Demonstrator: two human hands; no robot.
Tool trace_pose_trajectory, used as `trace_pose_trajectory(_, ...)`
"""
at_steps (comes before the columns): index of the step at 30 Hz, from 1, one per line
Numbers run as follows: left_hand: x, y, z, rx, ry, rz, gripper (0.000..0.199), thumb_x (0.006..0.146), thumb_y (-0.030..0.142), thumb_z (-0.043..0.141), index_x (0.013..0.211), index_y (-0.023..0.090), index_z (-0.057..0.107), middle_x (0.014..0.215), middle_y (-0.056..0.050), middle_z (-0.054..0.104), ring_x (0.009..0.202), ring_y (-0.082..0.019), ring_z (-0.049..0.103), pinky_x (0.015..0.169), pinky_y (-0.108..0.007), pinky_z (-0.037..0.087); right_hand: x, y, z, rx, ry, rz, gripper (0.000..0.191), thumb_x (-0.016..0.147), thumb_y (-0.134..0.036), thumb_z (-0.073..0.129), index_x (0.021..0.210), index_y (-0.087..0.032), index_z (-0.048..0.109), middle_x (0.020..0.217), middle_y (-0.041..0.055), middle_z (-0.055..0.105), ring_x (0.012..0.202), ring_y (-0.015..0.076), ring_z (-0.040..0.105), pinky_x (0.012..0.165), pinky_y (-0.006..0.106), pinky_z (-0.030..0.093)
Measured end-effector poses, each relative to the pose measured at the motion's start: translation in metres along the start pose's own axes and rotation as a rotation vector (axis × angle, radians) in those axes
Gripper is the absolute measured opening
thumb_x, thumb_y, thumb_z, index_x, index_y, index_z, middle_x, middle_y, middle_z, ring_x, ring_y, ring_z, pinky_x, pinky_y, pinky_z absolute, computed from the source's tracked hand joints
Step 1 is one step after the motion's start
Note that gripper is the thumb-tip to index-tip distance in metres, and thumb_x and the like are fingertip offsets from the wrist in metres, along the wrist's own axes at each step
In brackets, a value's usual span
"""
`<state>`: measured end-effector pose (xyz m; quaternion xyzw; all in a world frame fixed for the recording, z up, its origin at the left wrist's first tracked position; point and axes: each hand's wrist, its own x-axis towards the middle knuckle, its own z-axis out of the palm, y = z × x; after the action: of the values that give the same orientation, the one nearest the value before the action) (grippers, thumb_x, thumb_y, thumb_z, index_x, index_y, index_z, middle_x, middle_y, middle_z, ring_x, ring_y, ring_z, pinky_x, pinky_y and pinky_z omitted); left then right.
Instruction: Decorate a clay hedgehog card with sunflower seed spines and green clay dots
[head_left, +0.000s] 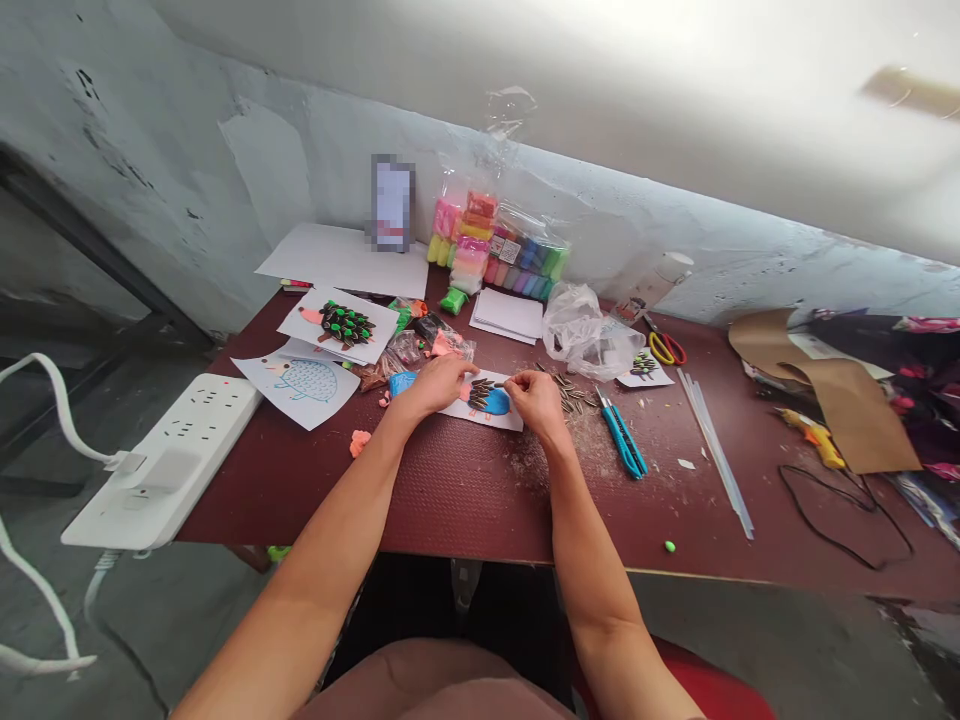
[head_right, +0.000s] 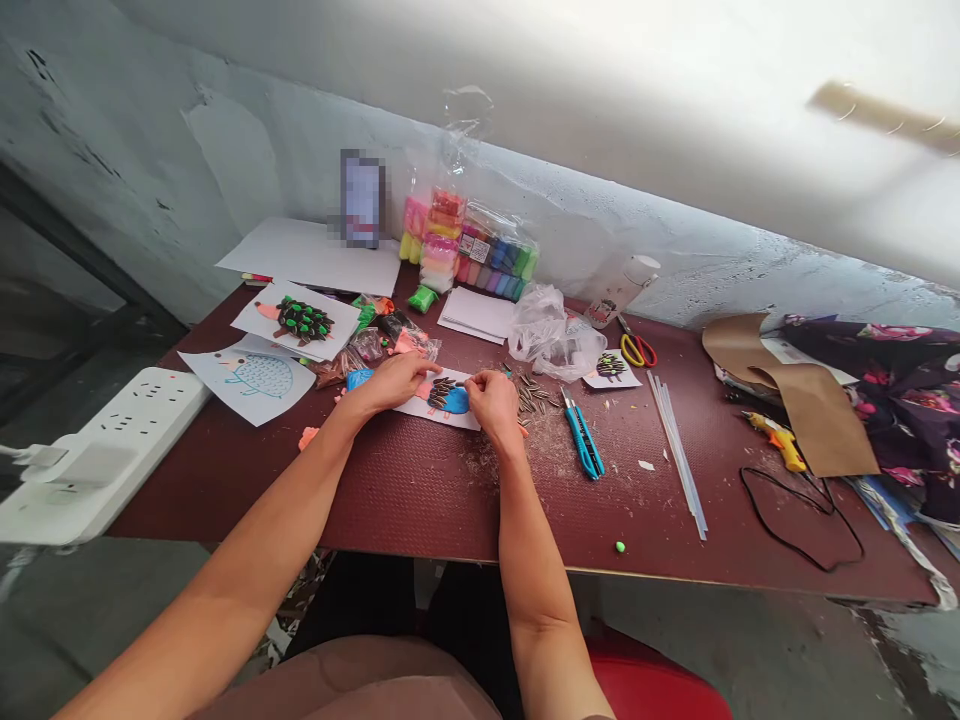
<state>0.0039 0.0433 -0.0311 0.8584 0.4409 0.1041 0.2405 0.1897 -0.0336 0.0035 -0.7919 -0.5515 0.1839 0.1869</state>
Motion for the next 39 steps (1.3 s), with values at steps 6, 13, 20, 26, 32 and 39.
trace_pose_trajectory(6, 0.0, 0.0, 0.001, 0.002, 0.001, 0.001, 0.048, 0.096, 0.006, 0.053, 0.133, 0.024, 0.078, 0.131, -0.011, 0.076, 0.127, -0.026, 0.068, 0.111, -0.035, 0.052, 0.0, -0.004, 0.004, 0.057, -0.024, -0.016, 0.025, 0.087, -0.028, 0.061, 0.082, -0.016, 0.083, 0.075, 0.0042, 0.076, 0.069, 0.0163, 0.064, 0.064, 0.024, 0.038)
trace_pose_trajectory(13, 0.0, 0.003, 0.0, -0.024, -0.014, -0.026, 0.047, 0.095, 0.006, 0.055, 0.133, 0.024, 0.078, 0.131, -0.011, 0.076, 0.129, -0.026, 0.068, 0.113, -0.035, 0.05, 0.001, -0.003, 0.005, 0.044, -0.044, -0.01, 0.026, 0.086, -0.028, 0.06, 0.079, -0.016, 0.082, 0.072, 0.0047, 0.074, 0.068, 0.0162, 0.063, 0.065, 0.025, 0.038)
trace_pose_trajectory(20, -0.001, 0.003, -0.001, -0.019, -0.02, -0.012, 0.046, 0.096, 0.007, 0.054, 0.131, 0.024, 0.079, 0.132, -0.01, 0.076, 0.133, -0.025, 0.066, 0.115, -0.035, 0.05, 0.001, -0.004, 0.006, 0.01, -0.063, 0.016, 0.026, 0.089, -0.027, 0.061, 0.082, -0.015, 0.083, 0.074, 0.0049, 0.075, 0.069, 0.0154, 0.061, 0.064, 0.025, 0.036)
trace_pose_trajectory(26, 0.001, -0.003, 0.005, -0.004, 0.002, 0.007, 0.043, 0.096, 0.01, 0.057, 0.131, 0.024, 0.079, 0.133, -0.011, 0.076, 0.135, -0.027, 0.064, 0.114, -0.035, 0.051, 0.0, -0.007, 0.006, -0.041, -0.068, 0.033, 0.025, 0.091, -0.026, 0.062, 0.086, -0.014, 0.084, 0.077, 0.0052, 0.076, 0.07, 0.015, 0.061, 0.064, 0.025, 0.034)
trace_pose_trajectory(32, 0.001, -0.005, 0.006, 0.0, 0.004, 0.007, 0.041, 0.097, 0.013, 0.058, 0.131, 0.023, 0.079, 0.127, -0.013, 0.074, 0.126, -0.027, 0.068, 0.108, -0.035, 0.053, 0.001, -0.013, 0.003, -0.098, -0.097, 0.051, 0.025, 0.091, -0.025, 0.062, 0.091, -0.015, 0.085, 0.081, 0.0069, 0.078, 0.074, 0.0157, 0.064, 0.065, 0.025, 0.035)
trace_pose_trajectory(39, 0.0, -0.005, 0.007, 0.01, 0.018, 0.017, 0.039, 0.097, 0.015, 0.061, 0.129, 0.026, 0.08, 0.127, -0.012, 0.074, 0.126, -0.027, 0.068, 0.108, -0.035, 0.053, 0.005, -0.015, 0.003, -0.112, -0.116, 0.056, 0.025, 0.092, -0.024, 0.062, 0.092, -0.014, 0.085, 0.079, 0.0077, 0.078, 0.073, 0.0159, 0.065, 0.065, 0.024, 0.037)
